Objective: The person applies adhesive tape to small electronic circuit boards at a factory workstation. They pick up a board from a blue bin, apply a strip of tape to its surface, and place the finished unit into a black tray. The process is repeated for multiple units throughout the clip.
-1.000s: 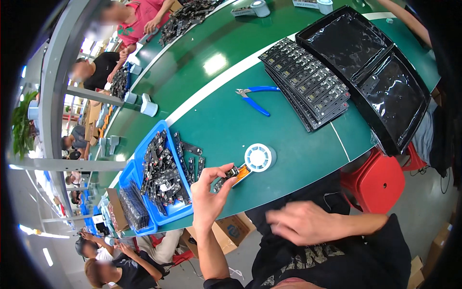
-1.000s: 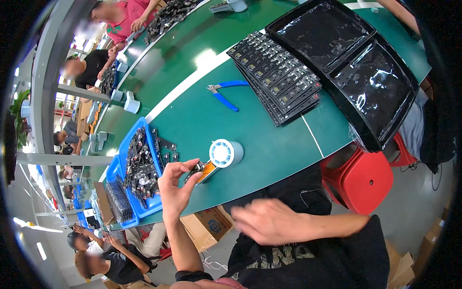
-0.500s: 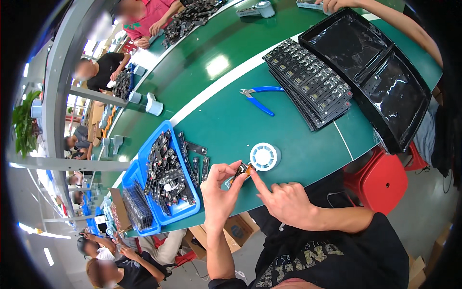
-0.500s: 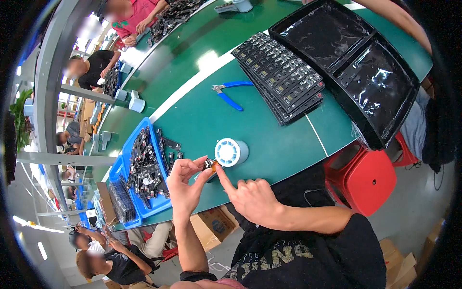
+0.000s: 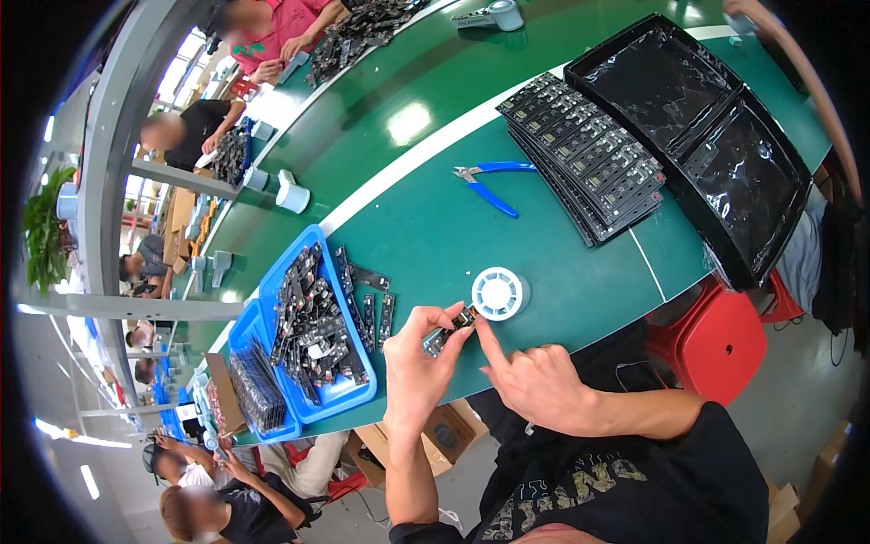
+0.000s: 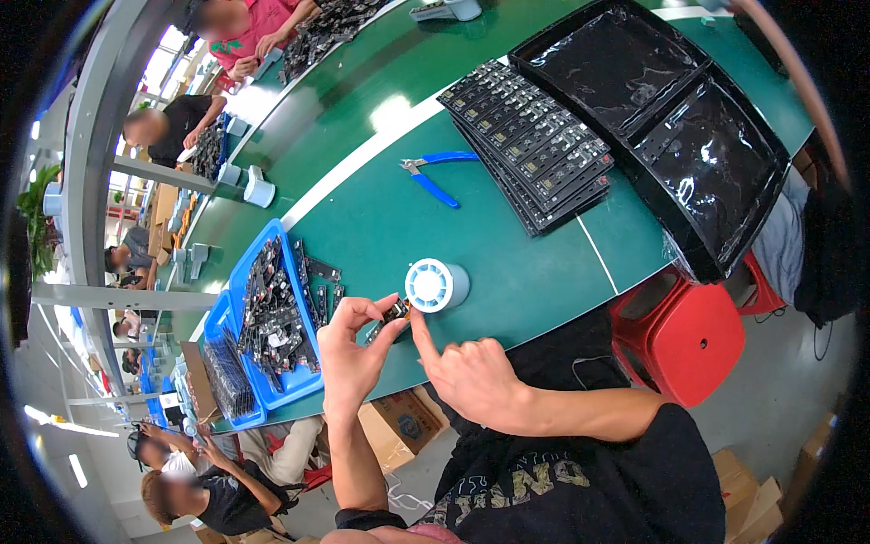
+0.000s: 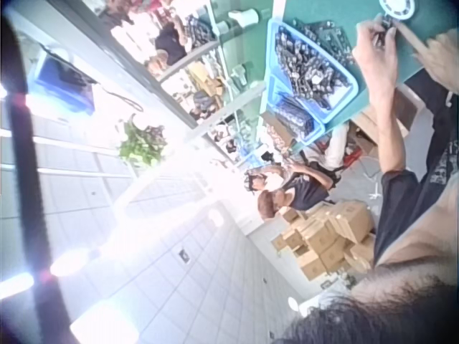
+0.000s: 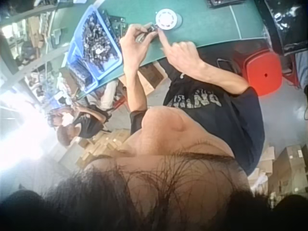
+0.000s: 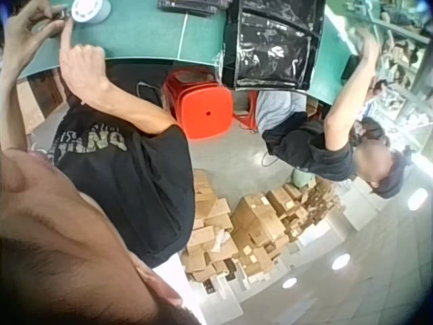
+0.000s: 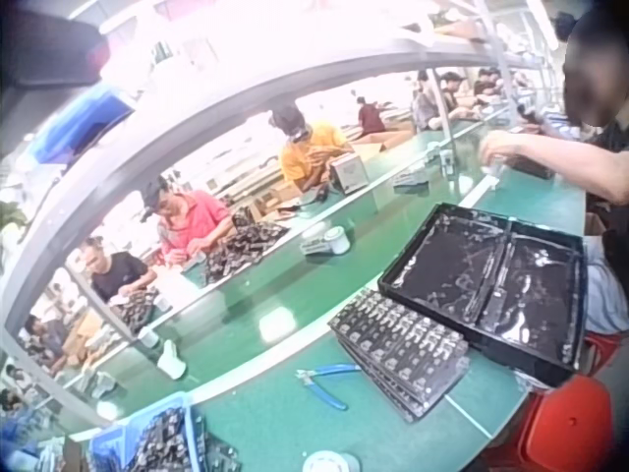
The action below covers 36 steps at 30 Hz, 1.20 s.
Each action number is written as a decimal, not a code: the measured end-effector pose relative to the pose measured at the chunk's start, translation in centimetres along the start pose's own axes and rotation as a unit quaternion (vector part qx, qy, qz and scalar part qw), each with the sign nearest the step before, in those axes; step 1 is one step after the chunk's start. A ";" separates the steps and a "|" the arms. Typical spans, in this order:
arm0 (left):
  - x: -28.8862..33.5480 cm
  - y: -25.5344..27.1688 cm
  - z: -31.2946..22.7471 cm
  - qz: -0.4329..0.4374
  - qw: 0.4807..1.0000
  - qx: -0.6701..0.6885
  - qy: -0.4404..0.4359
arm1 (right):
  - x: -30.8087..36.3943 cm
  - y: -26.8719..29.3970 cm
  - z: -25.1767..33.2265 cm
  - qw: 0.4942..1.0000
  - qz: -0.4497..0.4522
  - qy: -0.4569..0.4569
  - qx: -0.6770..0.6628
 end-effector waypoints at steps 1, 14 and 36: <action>0.0 0.0 -0.1 0.005 1.000 -0.012 -0.010 | -0.2 0.1 0.1 1.000 0.009 -0.001 -0.006; -0.6 -0.3 -0.4 0.024 0.999 -0.017 -0.020 | -0.4 0.6 0.3 0.997 0.067 -0.004 -0.041; -0.9 -0.9 -0.7 0.013 0.998 -0.066 -0.007 | 0.7 1.7 -1.5 0.988 -0.111 0.064 -0.083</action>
Point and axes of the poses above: each hand's wrist, its own x-axis away from the middle knuckle, its own y-axis out of the back of the hand, z = x × y, the point moved 6 cm from there along -x, towards the middle knuckle, and after that the axes turned 6 degrees about -z, right-handed, at the moved point
